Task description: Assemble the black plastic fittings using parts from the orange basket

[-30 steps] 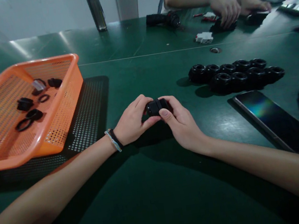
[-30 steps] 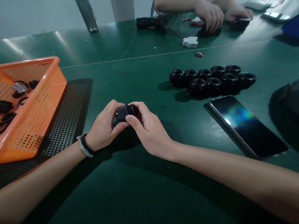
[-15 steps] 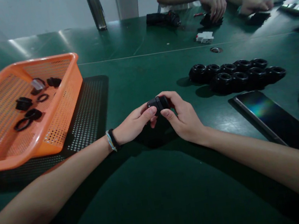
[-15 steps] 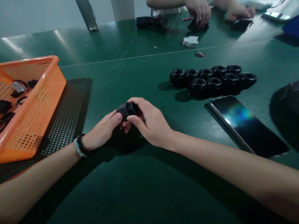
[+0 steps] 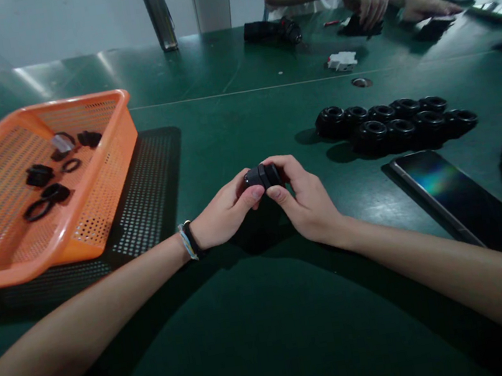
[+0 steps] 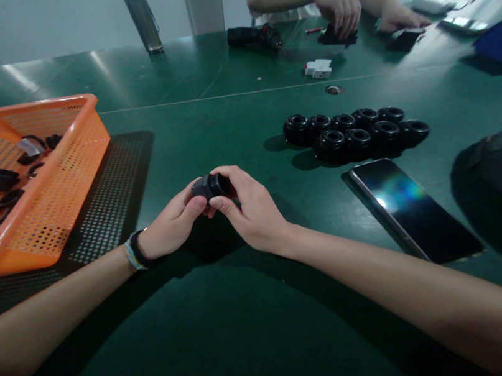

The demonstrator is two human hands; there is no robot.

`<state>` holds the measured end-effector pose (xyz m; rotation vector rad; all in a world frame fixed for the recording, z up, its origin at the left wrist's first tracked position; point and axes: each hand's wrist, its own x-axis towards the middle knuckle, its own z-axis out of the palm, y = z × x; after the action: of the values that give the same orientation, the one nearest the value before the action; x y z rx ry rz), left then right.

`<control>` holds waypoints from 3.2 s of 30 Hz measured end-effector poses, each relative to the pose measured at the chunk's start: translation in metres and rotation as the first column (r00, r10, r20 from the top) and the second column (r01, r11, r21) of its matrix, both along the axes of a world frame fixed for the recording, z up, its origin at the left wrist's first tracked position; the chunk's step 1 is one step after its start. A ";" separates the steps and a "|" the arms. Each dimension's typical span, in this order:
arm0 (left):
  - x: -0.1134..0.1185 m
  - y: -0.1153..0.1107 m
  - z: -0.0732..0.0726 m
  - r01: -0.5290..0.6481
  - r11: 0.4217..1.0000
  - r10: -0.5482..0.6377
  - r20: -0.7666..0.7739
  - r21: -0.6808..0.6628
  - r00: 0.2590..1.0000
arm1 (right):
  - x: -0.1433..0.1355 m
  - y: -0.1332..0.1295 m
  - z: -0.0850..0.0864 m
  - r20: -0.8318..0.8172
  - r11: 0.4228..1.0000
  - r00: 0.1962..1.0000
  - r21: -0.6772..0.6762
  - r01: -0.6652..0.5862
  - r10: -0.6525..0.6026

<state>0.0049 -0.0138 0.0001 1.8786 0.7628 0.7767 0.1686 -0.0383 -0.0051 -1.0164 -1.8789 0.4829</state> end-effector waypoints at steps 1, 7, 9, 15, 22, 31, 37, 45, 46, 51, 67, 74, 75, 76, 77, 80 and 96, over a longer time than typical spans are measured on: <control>0.000 -0.001 0.000 -0.013 1.000 0.013 -0.006 0.019 1.000 | -0.001 -0.002 0.001 -0.019 1.000 1.000 -0.020 0.004 -0.004; 0.002 -0.005 0.003 -0.101 0.975 0.114 -0.054 0.198 0.992 | -0.008 -0.013 0.005 -0.118 0.991 0.992 -0.135 0.026 -0.042; 0.002 -0.005 0.003 -0.107 0.953 0.130 -0.063 0.282 0.990 | -0.009 -0.015 0.006 -0.150 0.985 0.987 -0.171 0.029 -0.056; 0.000 0.001 0.000 -0.099 0.843 0.206 -0.147 0.528 0.967 | -0.015 -0.018 0.004 -0.280 0.946 0.956 -0.325 -0.009 -0.087; -0.001 0.007 0.000 -0.069 0.817 0.251 -0.245 0.572 0.937 | -0.014 -0.013 0.001 -0.283 0.933 0.954 -0.361 -0.012 -0.097; 0.002 0.012 0.001 -0.163 0.893 0.301 -0.286 0.421 0.910 | 0.003 0.013 -0.002 -0.028 0.994 0.995 -0.041 0.097 -0.098; 0.002 0.011 0.002 -0.266 0.878 0.366 -0.203 0.397 0.908 | 0.007 0.016 -0.001 0.118 0.996 0.993 0.085 0.019 -0.029; 0.002 0.015 0.001 -0.256 0.906 0.342 -0.226 0.337 0.912 | 0.006 0.020 -0.004 0.268 0.996 0.960 0.028 0.082 -0.086; 0.002 0.015 0.000 -0.255 0.911 0.339 -0.236 0.324 0.911 | 0.006 0.020 -0.003 0.288 0.996 0.953 0.027 0.086 -0.090; 0.002 0.017 -0.003 -0.221 0.926 0.305 -0.259 0.307 0.916 | 0.006 0.019 0.000 0.391 0.982 0.902 0.035 0.183 -0.182; 0.003 0.016 -0.006 0.028 0.841 0.266 -0.456 0.541 0.849 | 0.037 0.035 0.047 0.850 0.936 0.422 0.207 0.284 -0.316; 0.002 0.015 -0.007 0.067 0.827 0.255 -0.479 0.558 0.840 | 0.070 0.054 0.051 0.893 0.889 0.291 0.207 0.408 -0.342; 0.002 0.015 -0.006 0.068 0.828 0.254 -0.480 0.557 0.840 | 0.076 0.056 0.051 0.892 0.881 0.289 0.207 0.425 -0.348; 0.002 0.015 -0.006 0.069 0.829 0.252 -0.480 0.555 0.840 | 0.081 0.059 0.051 0.890 0.871 0.285 0.204 0.447 -0.355; 0.002 0.015 -0.006 0.070 0.830 0.250 -0.480 0.554 0.841 | 0.085 0.061 0.051 0.894 0.865 0.278 0.196 0.463 -0.351; 0.002 0.015 -0.005 0.073 0.833 0.243 -0.481 0.549 0.842 | 0.095 0.065 0.054 0.925 0.878 0.247 0.155 0.453 -0.290; 0.002 0.015 -0.003 0.086 0.845 0.225 -0.497 0.528 0.838 | 0.110 0.074 0.058 0.955 0.786 0.106 0.161 0.597 -0.276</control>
<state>0.0068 0.0008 -0.0029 2.6599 1.0492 0.5213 0.2787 0.0353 0.0532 -2.4092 -2.3214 -0.4688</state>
